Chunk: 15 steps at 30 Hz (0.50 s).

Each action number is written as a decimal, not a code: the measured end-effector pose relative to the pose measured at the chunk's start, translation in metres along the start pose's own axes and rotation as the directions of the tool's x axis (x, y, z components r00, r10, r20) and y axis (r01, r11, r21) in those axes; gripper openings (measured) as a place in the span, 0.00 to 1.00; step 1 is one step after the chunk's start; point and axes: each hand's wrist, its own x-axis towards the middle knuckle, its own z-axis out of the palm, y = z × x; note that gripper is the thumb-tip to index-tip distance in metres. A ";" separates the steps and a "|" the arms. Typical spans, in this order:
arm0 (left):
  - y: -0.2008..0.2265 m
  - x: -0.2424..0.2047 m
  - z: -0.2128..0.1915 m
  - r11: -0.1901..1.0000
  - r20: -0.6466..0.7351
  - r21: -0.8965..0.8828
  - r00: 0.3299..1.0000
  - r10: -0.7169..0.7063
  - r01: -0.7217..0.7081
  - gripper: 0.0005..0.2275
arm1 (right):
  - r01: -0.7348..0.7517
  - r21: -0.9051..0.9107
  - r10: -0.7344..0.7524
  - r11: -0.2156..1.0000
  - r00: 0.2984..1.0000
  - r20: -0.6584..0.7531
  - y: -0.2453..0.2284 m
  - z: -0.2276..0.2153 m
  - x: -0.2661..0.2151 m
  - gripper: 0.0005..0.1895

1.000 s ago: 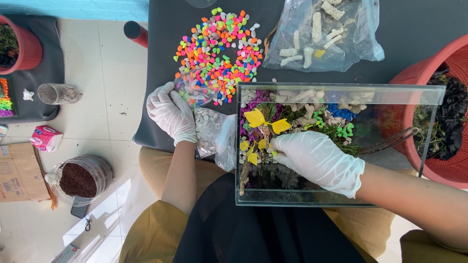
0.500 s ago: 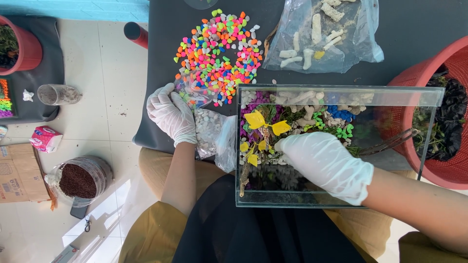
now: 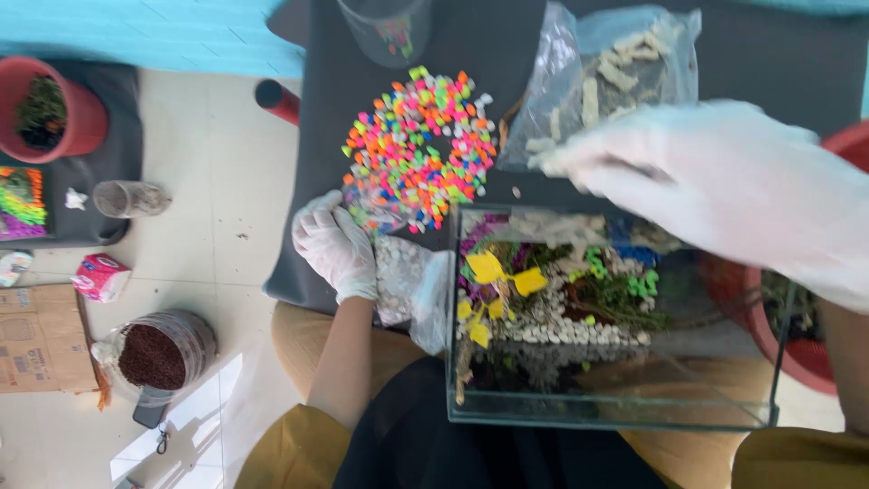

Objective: Finishing the interior decoration of a small glass aquarium by adding colorful stones and arranging artificial plants.

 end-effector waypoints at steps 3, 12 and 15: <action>-0.009 0.000 0.010 1.000 0.002 0.006 1.000 0.002 -0.002 0.09 | 0.407 0.299 -0.330 0.863 0.903 -0.275 -0.013 0.004 0.069 0.21; -0.028 -0.007 0.023 0.997 0.060 0.033 0.996 -0.067 0.065 0.09 | 0.493 -0.471 -0.674 0.731 0.626 -0.392 -0.057 0.162 0.321 0.11; -0.029 -0.007 0.024 0.997 0.059 0.026 0.995 -0.075 0.074 0.10 | 0.603 -0.413 -0.721 0.683 0.650 -0.242 -0.075 0.166 0.323 0.07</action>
